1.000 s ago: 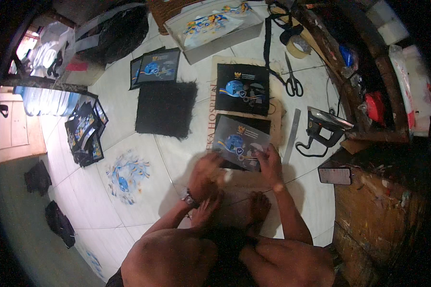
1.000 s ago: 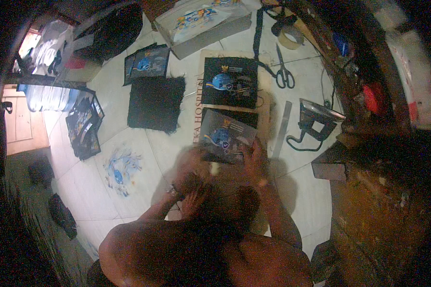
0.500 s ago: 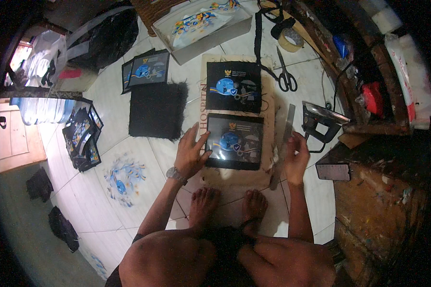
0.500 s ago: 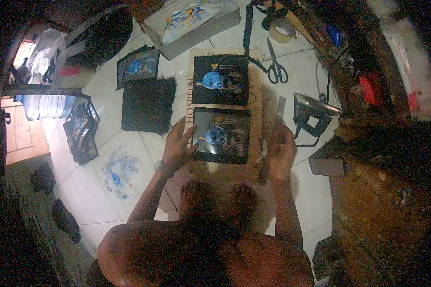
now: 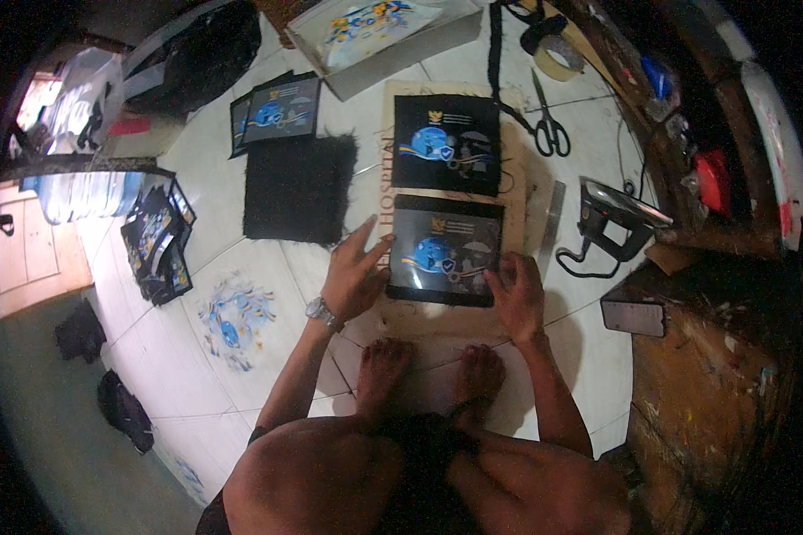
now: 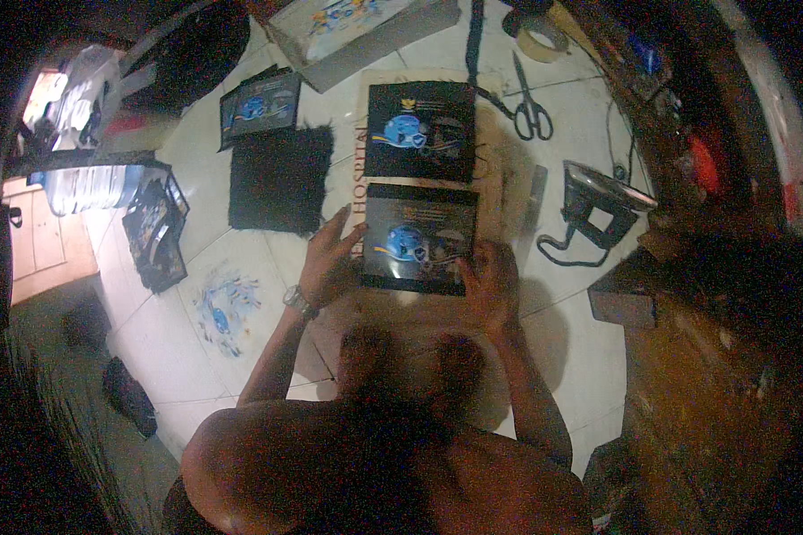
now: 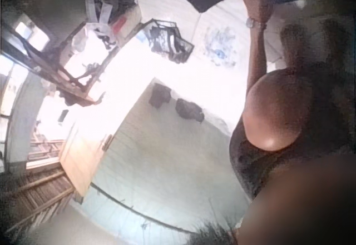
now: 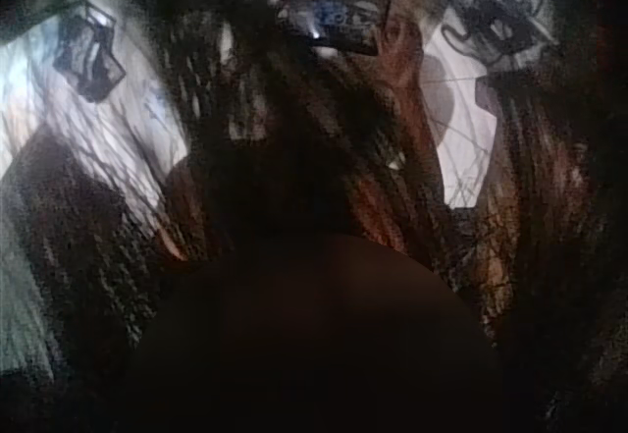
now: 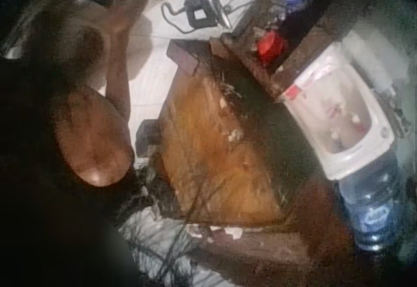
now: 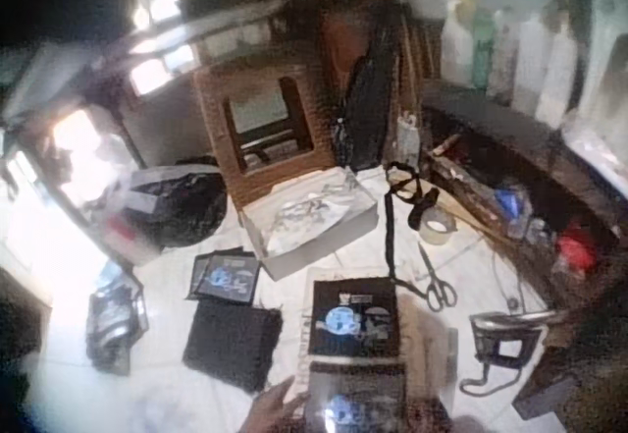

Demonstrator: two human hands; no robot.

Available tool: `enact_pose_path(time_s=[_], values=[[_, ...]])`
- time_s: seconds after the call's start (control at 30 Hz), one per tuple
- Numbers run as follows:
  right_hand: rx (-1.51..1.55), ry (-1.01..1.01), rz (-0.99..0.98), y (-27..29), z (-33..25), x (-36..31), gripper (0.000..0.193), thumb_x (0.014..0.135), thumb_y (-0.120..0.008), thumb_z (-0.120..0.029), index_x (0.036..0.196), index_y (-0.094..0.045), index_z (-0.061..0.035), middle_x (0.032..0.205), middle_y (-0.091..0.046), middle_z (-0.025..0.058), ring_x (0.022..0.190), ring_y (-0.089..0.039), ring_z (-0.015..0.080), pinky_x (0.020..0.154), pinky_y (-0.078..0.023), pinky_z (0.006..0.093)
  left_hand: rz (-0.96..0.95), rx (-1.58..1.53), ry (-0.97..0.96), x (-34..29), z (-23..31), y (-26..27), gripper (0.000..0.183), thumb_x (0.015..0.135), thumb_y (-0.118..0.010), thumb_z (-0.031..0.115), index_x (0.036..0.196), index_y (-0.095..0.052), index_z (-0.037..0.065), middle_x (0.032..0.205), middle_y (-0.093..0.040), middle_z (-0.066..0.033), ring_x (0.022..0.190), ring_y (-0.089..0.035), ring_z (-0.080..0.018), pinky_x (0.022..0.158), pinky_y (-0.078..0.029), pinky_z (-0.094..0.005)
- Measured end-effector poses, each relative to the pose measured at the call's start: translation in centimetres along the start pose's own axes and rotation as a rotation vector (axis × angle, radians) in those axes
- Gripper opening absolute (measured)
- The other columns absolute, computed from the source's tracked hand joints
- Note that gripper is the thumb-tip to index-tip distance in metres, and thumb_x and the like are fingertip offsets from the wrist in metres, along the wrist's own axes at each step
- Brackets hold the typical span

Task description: The person sits on the floor and uses a handheld iron to press a printed design onto small black fabric patches. They peel off a protective film, position the patch on a cardboard base, and apply heat with the iron before stacking the finished items.

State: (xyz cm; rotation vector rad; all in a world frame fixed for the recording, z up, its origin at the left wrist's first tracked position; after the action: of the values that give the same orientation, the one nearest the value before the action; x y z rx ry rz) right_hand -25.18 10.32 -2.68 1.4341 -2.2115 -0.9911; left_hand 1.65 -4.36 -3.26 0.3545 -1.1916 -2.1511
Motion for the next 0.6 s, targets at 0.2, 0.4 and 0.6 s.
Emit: enact_pose_path(time_s=[0.2, 0.4, 0.6], values=[[-0.186, 0.087, 0.05, -0.9, -0.3, -0.6, 0.042, 0.084, -0.077, -0.011, 0.119, -0.055, -0.0009, 0.108, -0.056, 0.0168, 0.101, -0.057, 0.0343, 0.089, -0.048, 0.0454, -0.017, -0.04, 0.003, -0.8, -0.8, -0.8, 0.068, 0.085, -0.073, 0.018, 0.147, -0.047, 0.018, 0.155, -0.034, -0.0265, 0.138, -0.039, -0.0466, 0.111, -0.034, -0.0557], [-0.072, 0.034, -0.012, -1.2, 1.1, -0.5, 0.046, 0.083, -0.076, -0.007, 0.124, -0.055, -0.0018, 0.114, -0.055, 0.0178, 0.109, -0.058, 0.0338, 0.093, -0.05, 0.0433, -0.011, 0.011, 0.002, -2.0, -0.9, -1.6, 0.069, 0.083, -0.075, 0.019, 0.147, -0.049, 0.02, 0.155, -0.033, -0.0261, 0.138, -0.037, -0.049, 0.112, -0.032, -0.0567], [0.0, -0.017, -0.02, -1.0, 1.1, -0.8, 0.047, 0.082, -0.077, -0.007, 0.124, -0.055, -0.0012, 0.115, -0.056, 0.0183, 0.11, -0.058, 0.0347, 0.095, -0.05, 0.0429, 0.031, 0.017, -0.012, -2.2, -1.1, -2.4, 0.072, 0.082, -0.074, 0.021, 0.148, -0.049, 0.022, 0.156, -0.033, -0.0263, 0.14, -0.035, -0.0484, 0.114, -0.029, -0.0572]])
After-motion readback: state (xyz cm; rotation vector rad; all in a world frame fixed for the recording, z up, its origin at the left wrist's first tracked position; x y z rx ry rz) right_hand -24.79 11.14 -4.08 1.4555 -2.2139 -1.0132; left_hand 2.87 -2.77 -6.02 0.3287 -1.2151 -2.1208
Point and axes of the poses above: each hand's wrist, its own x-axis towards the middle knuckle, its own y-axis out of the back of the hand, z = x × y, the point moved 5 cm from there along x, towards the middle knuckle
